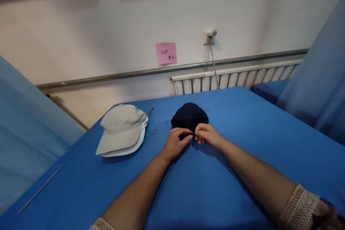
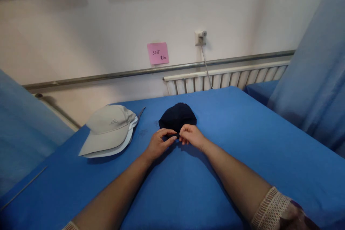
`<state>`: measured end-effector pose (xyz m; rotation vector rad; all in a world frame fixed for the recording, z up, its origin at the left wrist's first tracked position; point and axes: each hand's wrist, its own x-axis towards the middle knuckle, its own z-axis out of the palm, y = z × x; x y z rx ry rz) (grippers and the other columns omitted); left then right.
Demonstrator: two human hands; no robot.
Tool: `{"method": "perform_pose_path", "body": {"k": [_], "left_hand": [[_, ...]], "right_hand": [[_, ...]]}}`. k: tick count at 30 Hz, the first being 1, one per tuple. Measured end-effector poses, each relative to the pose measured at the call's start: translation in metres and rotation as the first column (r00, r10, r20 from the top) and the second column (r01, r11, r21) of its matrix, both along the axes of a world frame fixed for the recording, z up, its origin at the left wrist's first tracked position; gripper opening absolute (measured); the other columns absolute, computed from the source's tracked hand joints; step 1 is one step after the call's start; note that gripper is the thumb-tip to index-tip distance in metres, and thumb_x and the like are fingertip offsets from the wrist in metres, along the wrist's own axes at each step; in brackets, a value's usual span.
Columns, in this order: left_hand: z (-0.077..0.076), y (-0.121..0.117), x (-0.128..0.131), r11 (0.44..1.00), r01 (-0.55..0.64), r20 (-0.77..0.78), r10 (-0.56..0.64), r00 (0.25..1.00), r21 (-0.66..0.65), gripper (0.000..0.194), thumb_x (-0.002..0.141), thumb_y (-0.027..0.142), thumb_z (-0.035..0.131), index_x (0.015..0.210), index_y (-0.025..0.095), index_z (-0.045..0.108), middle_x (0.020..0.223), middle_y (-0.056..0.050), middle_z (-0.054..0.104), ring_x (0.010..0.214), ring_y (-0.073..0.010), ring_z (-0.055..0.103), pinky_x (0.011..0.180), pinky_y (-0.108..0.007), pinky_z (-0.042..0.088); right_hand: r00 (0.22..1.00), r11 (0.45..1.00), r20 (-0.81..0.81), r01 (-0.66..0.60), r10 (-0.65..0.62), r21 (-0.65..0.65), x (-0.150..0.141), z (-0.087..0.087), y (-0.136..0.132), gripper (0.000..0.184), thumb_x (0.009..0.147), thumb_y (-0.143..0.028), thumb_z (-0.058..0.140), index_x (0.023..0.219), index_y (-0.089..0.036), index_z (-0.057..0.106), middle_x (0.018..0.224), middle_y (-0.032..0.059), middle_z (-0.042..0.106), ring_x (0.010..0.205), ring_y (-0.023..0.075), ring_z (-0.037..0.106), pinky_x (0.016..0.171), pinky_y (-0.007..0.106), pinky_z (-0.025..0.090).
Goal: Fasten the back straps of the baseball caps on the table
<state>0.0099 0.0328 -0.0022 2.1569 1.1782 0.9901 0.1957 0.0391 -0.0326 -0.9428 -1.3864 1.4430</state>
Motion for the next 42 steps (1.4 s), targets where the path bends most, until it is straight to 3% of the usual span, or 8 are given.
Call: {"method": "perform_pose_path", "body": {"k": [6,11,13,18,23,30,37,42], "left_hand": [[-0.004,0.002,0.001,0.993,-0.001,0.115,0.015,0.993,-0.116,0.012,0.077,0.029,0.065,0.083,0.019,0.069,0.083,-0.003,0.069,0.078,-0.016,0.062,0.075,-0.03,0.048],[-0.01,0.008,0.0,0.967,-0.012,0.306,0.092,0.947,-0.256,0.015,0.073,0.03,0.069,0.079,0.016,0.065,0.077,-0.002,0.067,0.071,-0.0138,0.06,0.069,-0.027,0.048],[-0.01,0.01,0.0,0.952,-0.019,0.369,0.137,0.919,-0.307,0.018,0.071,0.031,0.07,0.079,0.016,0.064,0.074,-0.002,0.066,0.069,-0.0131,0.06,0.067,-0.026,0.048],[-0.005,0.012,-0.003,0.92,-0.031,0.465,0.226,0.856,-0.39,0.02,0.069,0.032,0.072,0.079,0.016,0.064,0.072,-0.001,0.066,0.069,-0.0116,0.059,0.068,-0.025,0.046],[-0.005,0.012,-0.003,0.909,-0.026,0.462,0.236,0.855,-0.416,0.022,0.068,0.033,0.072,0.079,0.015,0.064,0.072,-0.002,0.066,0.068,-0.0119,0.059,0.066,-0.025,0.046],[-0.008,0.014,-0.004,0.9,-0.01,0.449,0.227,0.864,-0.436,0.023,0.067,0.031,0.073,0.08,0.014,0.064,0.07,-0.001,0.065,0.063,-0.0102,0.057,0.058,-0.022,0.042],[-0.01,0.016,-0.004,0.894,-0.013,0.418,0.223,0.881,-0.448,0.026,0.067,0.033,0.073,0.08,0.014,0.063,0.071,-0.002,0.065,0.063,-0.0108,0.057,0.055,-0.021,0.041],[-0.012,0.017,-0.004,0.892,-0.002,0.414,0.211,0.886,-0.453,0.026,0.066,0.033,0.073,0.08,0.014,0.063,0.07,-0.001,0.065,0.061,-0.0105,0.056,0.054,-0.021,0.04]], "right_hand": [[0.992,0.996,0.126,-0.013,0.001,0.092,0.003,-0.005,0.004,0.012,0.077,-0.03,0.056,0.073,-0.02,0.053,0.062,-0.0015,0.063,0.047,0.0092,0.055,0.046,0.021,0.039],[0.947,0.968,0.24,0.173,-0.214,0.18,0.021,-0.013,0.017,0.012,0.078,-0.031,0.057,0.074,-0.02,0.053,0.064,-0.0019,0.061,0.051,0.0101,0.055,0.053,0.023,0.044],[0.912,0.957,0.321,0.189,-0.255,0.221,0.029,-0.019,0.022,0.009,0.077,-0.028,0.057,0.074,-0.02,0.054,0.064,-0.0024,0.06,0.053,0.0104,0.054,0.053,0.023,0.043],[0.837,0.954,0.501,0.078,-0.221,0.29,0.041,-0.029,0.026,0.004,0.077,-0.023,0.058,0.076,-0.02,0.057,0.064,-0.0027,0.06,0.056,0.0104,0.053,0.054,0.021,0.04],[0.798,0.958,0.587,-0.044,-0.137,0.283,0.042,-0.024,0.018,0.007,0.077,-0.025,0.064,0.077,-0.02,0.058,0.067,-0.0016,0.063,0.058,0.0118,0.055,0.054,0.022,0.037],[0.666,0.931,0.723,-0.116,-0.185,0.346,0.035,-0.006,0.007,0.009,0.077,-0.024,0.065,0.083,-0.022,0.059,0.067,-0.002,0.062,0.058,0.0124,0.052,0.054,0.024,0.032],[0.548,0.864,0.787,-0.211,-0.282,0.457,0.031,0.004,0.0,0.022,0.075,-0.019,0.066,0.095,-0.02,0.06,0.097,0.0066,0.065,0.078,0.0178,0.059,0.066,0.027,0.038],[0.526,0.87,0.805,-0.221,-0.274,0.44,0.029,0.005,0.0,0.016,0.076,-0.019,0.064,0.092,-0.02,0.061,0.092,0.0065,0.066,0.076,0.0179,0.058,0.066,0.027,0.037]]}}
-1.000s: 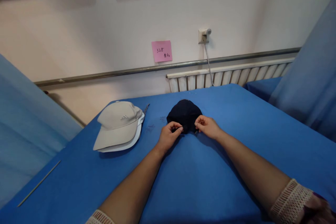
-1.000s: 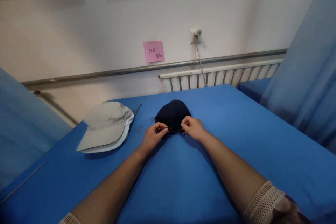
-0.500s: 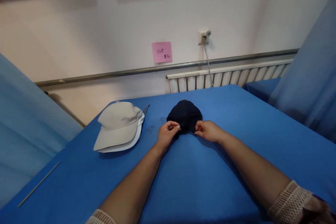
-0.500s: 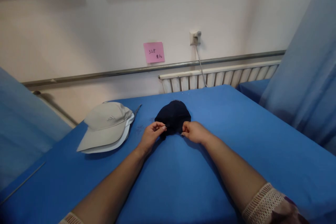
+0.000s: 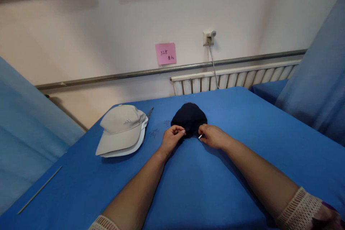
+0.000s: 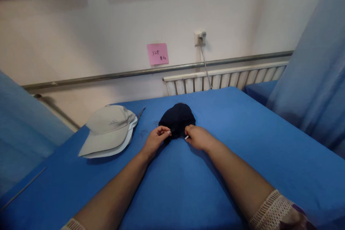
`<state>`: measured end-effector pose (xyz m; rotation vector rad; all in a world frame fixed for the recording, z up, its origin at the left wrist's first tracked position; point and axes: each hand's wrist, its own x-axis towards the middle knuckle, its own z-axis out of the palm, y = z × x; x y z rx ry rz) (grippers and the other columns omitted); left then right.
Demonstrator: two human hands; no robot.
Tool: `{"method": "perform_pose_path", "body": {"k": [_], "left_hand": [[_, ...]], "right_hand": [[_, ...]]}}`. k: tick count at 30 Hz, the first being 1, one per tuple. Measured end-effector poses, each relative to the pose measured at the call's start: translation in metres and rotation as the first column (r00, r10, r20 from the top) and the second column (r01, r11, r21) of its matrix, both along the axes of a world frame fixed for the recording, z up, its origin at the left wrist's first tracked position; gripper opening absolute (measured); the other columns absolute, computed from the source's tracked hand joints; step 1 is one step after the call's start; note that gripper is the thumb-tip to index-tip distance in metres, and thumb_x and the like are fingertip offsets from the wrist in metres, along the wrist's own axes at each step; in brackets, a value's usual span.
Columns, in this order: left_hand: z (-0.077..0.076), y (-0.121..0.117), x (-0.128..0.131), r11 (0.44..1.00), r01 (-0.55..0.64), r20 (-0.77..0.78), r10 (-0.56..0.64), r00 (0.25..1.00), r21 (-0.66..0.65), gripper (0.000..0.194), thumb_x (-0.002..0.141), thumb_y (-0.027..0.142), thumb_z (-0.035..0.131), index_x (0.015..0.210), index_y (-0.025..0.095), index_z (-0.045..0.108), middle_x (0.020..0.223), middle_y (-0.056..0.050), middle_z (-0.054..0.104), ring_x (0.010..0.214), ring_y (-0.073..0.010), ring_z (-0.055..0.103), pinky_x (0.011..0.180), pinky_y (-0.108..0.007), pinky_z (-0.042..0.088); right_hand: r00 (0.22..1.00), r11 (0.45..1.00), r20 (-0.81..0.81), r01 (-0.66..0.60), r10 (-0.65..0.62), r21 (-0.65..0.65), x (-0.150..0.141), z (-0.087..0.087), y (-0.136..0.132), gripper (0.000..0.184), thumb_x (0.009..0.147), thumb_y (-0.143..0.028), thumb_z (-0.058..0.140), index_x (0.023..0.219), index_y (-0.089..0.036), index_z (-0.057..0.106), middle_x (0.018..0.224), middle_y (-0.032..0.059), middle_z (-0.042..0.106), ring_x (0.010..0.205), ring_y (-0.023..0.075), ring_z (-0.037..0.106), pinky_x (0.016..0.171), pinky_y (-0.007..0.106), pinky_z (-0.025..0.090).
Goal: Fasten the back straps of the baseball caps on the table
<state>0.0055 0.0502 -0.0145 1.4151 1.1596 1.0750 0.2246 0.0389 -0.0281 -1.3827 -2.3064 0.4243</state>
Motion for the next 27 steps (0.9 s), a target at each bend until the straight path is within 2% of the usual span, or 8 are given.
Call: {"method": "perform_pose_path", "body": {"k": [6,10,13,16,18,22,25,27], "left_hand": [[0.0,-0.002,0.0,1.0,0.003,0.009,-0.003,1.0,0.005,0.029,0.067,0.033,0.073,0.088,0.015,0.063,0.072,-0.002,0.065,0.064,-0.0118,0.059,0.057,-0.022,0.042],[0.001,-0.003,0.001,0.999,0.002,0.018,-0.003,1.0,0.05,0.036,0.072,0.033,0.069,0.104,0.015,0.063,0.075,-0.002,0.066,0.07,-0.0137,0.061,0.061,-0.023,0.045],[-0.001,-0.003,0.001,0.995,-0.008,-0.002,0.008,1.0,0.097,0.03,0.078,0.034,0.062,0.101,0.016,0.065,0.081,-0.004,0.068,0.074,-0.0152,0.062,0.065,-0.026,0.047],[-0.002,-0.006,0.002,0.982,0.015,-0.13,0.01,0.991,0.186,0.022,0.08,0.031,0.061,0.096,0.017,0.067,0.088,-0.006,0.069,0.081,-0.0178,0.062,0.075,-0.032,0.049],[0.0,-0.01,0.004,0.953,0.07,-0.263,0.01,0.965,0.295,0.023,0.078,0.027,0.064,0.099,0.019,0.067,0.094,-0.006,0.069,0.09,-0.0203,0.061,0.084,-0.036,0.047],[0.009,-0.022,0.01,0.845,0.235,-0.503,0.045,0.863,0.479,0.032,0.078,0.028,0.067,0.11,0.024,0.064,0.099,-0.005,0.066,0.099,-0.0228,0.056,0.091,-0.041,0.043],[0.015,-0.028,0.011,0.776,0.283,-0.584,0.132,0.801,0.564,0.031,0.079,0.036,0.068,0.108,0.024,0.065,0.097,-0.006,0.064,0.098,-0.0242,0.055,0.092,-0.041,0.04],[0.018,-0.029,0.01,0.75,0.277,-0.594,0.187,0.782,0.601,0.026,0.081,0.039,0.065,0.102,0.023,0.066,0.094,-0.007,0.064,0.097,-0.024,0.055,0.092,-0.04,0.04]], "right_hand": [[0.994,0.998,-0.112,-0.004,-0.004,-0.069,0.001,-0.003,0.002,0.005,0.078,-0.019,0.063,0.08,-0.021,0.06,0.074,0.0009,0.064,0.064,0.0142,0.053,0.058,0.025,0.033],[0.953,0.984,-0.301,-0.019,-0.036,-0.176,-0.001,-0.012,0.007,0.004,0.077,-0.018,0.062,0.077,-0.021,0.06,0.068,-0.0017,0.062,0.061,0.0123,0.052,0.058,0.024,0.035],[0.818,0.946,-0.555,-0.043,-0.151,-0.322,-0.005,-0.017,0.011,0.005,0.076,-0.021,0.062,0.077,-0.02,0.057,0.067,-0.0022,0.062,0.057,0.0108,0.054,0.057,0.023,0.039],[0.641,0.922,-0.728,-0.082,-0.242,-0.379,-0.008,-0.013,0.013,0.015,0.073,-0.029,0.067,0.075,-0.019,0.056,0.066,-0.0018,0.063,0.054,0.01,0.055,0.055,0.024,0.042],[0.571,0.913,-0.771,-0.09,-0.281,-0.399,-0.009,-0.007,0.012,0.021,0.071,-0.034,0.07,0.076,-0.019,0.057,0.061,-0.0026,0.061,0.05,0.0096,0.053,0.05,0.023,0.039],[0.486,0.89,-0.81,-0.13,-0.327,-0.438,-0.014,0.001,0.005,0.028,0.069,-0.04,0.073,0.077,-0.018,0.059,0.053,-0.0038,0.057,0.044,0.0084,0.048,0.044,0.021,0.034],[0.425,0.883,-0.844,-0.182,-0.326,-0.433,-0.021,0.004,0.0,0.03,0.068,-0.042,0.075,0.076,-0.018,0.058,0.052,-0.0039,0.057,0.045,0.0084,0.048,0.044,0.021,0.035],[0.401,0.879,-0.858,-0.21,-0.322,-0.428,-0.025,0.005,-0.003,0.03,0.068,-0.042,0.075,0.077,-0.018,0.058,0.053,-0.0039,0.058,0.046,0.0084,0.049,0.045,0.021,0.035]]}}
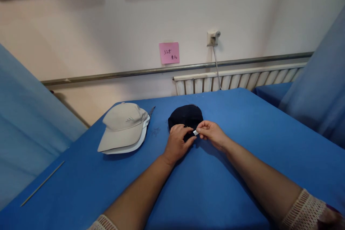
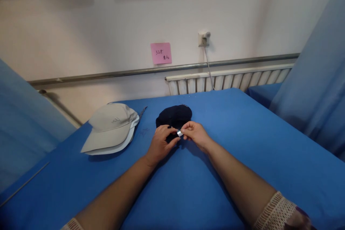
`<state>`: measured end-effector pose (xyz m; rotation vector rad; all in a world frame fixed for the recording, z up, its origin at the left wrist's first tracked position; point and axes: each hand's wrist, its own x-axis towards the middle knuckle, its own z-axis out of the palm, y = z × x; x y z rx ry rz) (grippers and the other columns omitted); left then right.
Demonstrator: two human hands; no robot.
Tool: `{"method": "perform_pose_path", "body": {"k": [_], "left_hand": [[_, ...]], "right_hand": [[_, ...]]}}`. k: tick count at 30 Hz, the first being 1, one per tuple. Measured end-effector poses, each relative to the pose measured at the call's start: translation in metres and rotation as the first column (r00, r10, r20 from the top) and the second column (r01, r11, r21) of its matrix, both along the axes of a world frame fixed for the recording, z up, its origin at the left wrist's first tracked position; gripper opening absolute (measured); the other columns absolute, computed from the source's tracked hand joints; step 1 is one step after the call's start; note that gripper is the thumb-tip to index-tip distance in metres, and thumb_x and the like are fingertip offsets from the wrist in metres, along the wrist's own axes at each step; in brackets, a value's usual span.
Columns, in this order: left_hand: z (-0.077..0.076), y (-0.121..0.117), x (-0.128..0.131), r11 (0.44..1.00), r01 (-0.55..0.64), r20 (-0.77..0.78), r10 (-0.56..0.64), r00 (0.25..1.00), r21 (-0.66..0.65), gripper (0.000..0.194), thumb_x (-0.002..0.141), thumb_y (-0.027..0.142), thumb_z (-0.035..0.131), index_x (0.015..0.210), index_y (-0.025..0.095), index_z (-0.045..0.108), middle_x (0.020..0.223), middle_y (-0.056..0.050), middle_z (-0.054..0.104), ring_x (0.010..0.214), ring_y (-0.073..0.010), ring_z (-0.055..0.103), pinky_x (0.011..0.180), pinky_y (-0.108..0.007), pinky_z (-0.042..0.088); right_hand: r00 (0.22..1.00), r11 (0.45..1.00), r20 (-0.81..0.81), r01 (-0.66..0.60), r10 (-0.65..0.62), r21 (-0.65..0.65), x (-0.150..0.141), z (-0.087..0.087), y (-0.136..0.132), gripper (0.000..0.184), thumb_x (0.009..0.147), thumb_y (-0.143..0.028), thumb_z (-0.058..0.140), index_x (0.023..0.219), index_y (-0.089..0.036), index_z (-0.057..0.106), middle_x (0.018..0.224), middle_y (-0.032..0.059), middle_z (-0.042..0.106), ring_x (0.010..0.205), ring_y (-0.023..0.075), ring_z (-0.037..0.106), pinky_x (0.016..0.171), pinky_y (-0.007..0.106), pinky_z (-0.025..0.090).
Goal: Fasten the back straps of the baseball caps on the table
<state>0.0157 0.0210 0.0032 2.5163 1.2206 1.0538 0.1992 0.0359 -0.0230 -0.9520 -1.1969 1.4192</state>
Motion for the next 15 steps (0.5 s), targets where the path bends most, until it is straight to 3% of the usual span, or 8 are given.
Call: {"method": "perform_pose_path", "body": {"k": [9,15], "left_hand": [[0.003,0.002,-0.001,1.0,-0.026,0.053,0.026,0.998,-0.011,0.015,0.085,0.033,0.06,0.093,0.022,0.067,0.083,-0.004,0.063,0.087,-0.021,0.054,0.086,-0.037,0.038],[-0.001,0.004,-0.003,0.999,-0.041,0.001,0.041,0.999,-0.004,0.017,0.086,0.035,0.059,0.092,0.021,0.066,0.083,-0.004,0.063,0.087,-0.0209,0.055,0.087,-0.037,0.038]], "right_hand": [[0.996,0.991,-0.045,-0.072,0.077,0.112,-0.005,0.001,-0.001,0.034,0.066,-0.036,0.077,0.093,-0.02,0.064,0.081,0.0014,0.068,0.061,0.0105,0.058,0.057,0.025,0.045],[0.993,0.973,0.012,-0.12,0.119,0.196,-0.006,-0.011,0.003,0.037,0.068,-0.03,0.074,0.103,-0.022,0.065,0.082,-0.0004,0.066,0.067,0.0111,0.059,0.065,0.028,0.048]]}}
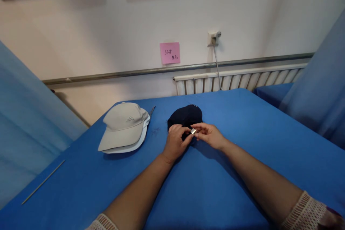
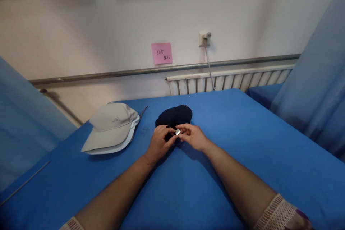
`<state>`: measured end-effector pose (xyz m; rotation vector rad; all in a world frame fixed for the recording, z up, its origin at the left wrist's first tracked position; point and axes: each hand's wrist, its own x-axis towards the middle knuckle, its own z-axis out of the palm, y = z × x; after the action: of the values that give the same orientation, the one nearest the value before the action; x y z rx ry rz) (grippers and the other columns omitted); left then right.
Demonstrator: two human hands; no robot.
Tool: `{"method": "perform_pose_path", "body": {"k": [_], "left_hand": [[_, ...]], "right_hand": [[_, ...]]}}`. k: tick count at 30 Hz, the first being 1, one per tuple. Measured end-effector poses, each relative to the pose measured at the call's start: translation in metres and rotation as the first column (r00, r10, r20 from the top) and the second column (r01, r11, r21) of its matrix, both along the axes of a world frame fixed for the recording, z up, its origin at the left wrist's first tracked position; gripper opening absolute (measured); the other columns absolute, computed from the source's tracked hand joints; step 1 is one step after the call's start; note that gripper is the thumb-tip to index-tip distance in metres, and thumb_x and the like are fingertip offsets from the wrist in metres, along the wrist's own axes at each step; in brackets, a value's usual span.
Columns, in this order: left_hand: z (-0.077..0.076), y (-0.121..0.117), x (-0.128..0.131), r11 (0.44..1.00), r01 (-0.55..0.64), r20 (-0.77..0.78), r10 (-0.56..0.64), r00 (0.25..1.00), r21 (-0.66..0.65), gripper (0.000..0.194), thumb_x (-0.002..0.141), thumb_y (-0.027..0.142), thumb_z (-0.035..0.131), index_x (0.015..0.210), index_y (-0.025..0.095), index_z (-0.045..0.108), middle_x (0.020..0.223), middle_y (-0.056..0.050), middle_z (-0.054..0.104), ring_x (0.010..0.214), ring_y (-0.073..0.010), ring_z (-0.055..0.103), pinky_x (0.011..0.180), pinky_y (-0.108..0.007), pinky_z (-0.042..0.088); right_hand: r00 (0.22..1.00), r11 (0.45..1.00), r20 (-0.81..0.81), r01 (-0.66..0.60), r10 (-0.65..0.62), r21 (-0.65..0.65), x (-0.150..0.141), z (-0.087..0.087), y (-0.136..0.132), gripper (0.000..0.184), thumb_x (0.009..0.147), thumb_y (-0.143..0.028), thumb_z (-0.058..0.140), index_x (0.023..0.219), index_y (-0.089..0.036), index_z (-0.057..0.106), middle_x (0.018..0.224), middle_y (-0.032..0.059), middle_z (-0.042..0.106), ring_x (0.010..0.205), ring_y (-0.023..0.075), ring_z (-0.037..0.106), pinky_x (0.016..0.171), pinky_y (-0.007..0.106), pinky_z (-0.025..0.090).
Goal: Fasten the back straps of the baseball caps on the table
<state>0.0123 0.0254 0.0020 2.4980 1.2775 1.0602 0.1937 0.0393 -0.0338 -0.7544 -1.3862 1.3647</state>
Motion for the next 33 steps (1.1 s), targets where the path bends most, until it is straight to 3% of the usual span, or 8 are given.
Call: {"method": "perform_pose_path", "body": {"k": [6,10,16,26,30,33], "left_hand": [[-0.003,0.002,-0.001,1.0,0.017,-0.028,-0.017,0.999,0.009,0.017,0.088,0.036,0.057,0.09,0.021,0.066,0.084,-0.004,0.063,0.086,-0.0198,0.055,0.085,-0.036,0.039],[-0.004,0.003,-0.001,1.0,0.013,-0.046,-0.012,0.999,0.012,0.018,0.088,0.036,0.057,0.089,0.019,0.066,0.082,-0.004,0.063,0.085,-0.0195,0.054,0.084,-0.036,0.04],[-0.009,0.005,-0.002,0.999,0.043,-0.082,-0.044,0.996,-0.008,0.019,0.088,0.036,0.058,0.089,0.019,0.065,0.081,-0.003,0.062,0.084,-0.0192,0.055,0.084,-0.036,0.04],[-0.011,0.007,-0.002,0.991,0.093,-0.128,-0.105,0.986,-0.093,0.024,0.089,0.042,0.056,0.088,0.019,0.066,0.08,-0.003,0.064,0.081,-0.0182,0.056,0.083,-0.036,0.039],[-0.011,0.006,-0.002,0.988,0.106,-0.147,-0.123,0.982,-0.116,0.023,0.087,0.041,0.058,0.088,0.019,0.066,0.081,-0.003,0.065,0.083,-0.0186,0.056,0.084,-0.036,0.039],[-0.011,0.006,-0.002,0.985,0.118,-0.164,-0.138,0.977,-0.126,0.017,0.088,0.035,0.058,0.088,0.02,0.066,0.082,-0.002,0.065,0.084,-0.0186,0.056,0.085,-0.036,0.039]], "right_hand": [[0.998,1.0,0.055,0.013,-0.014,0.014,0.003,-0.007,0.004,0.032,0.07,-0.029,0.071,0.1,-0.019,0.065,0.08,0.0002,0.066,0.067,0.0116,0.06,0.07,0.029,0.05],[0.983,0.994,0.172,0.053,-0.069,0.096,0.003,-0.005,0.002,0.027,0.074,-0.027,0.068,0.1,-0.02,0.064,0.083,0.0008,0.067,0.072,0.0129,0.06,0.072,0.029,0.049],[0.9,0.966,0.42,-0.001,-0.112,0.258,0.009,0.002,-0.003,0.017,0.081,-0.024,0.061,0.098,-0.021,0.064,0.081,0.0003,0.066,0.069,0.0131,0.059,0.069,0.028,0.048],[0.79,0.929,0.591,-0.082,-0.16,0.361,0.013,0.003,-0.002,0.015,0.084,-0.021,0.06,0.097,-0.022,0.067,0.084,0.0016,0.067,0.074,0.0144,0.06,0.066,0.026,0.045],[0.746,0.941,0.646,-0.08,-0.161,0.328,0.015,0.001,-0.002,0.012,0.084,-0.022,0.06,0.094,-0.021,0.067,0.084,0.0026,0.067,0.075,0.0152,0.061,0.068,0.027,0.046],[0.759,0.957,0.636,-0.067,-0.136,0.283,0.016,-0.005,0.001,0.012,0.082,-0.022,0.061,0.093,-0.021,0.066,0.084,0.0025,0.067,0.076,0.0154,0.062,0.068,0.027,0.046]]}}
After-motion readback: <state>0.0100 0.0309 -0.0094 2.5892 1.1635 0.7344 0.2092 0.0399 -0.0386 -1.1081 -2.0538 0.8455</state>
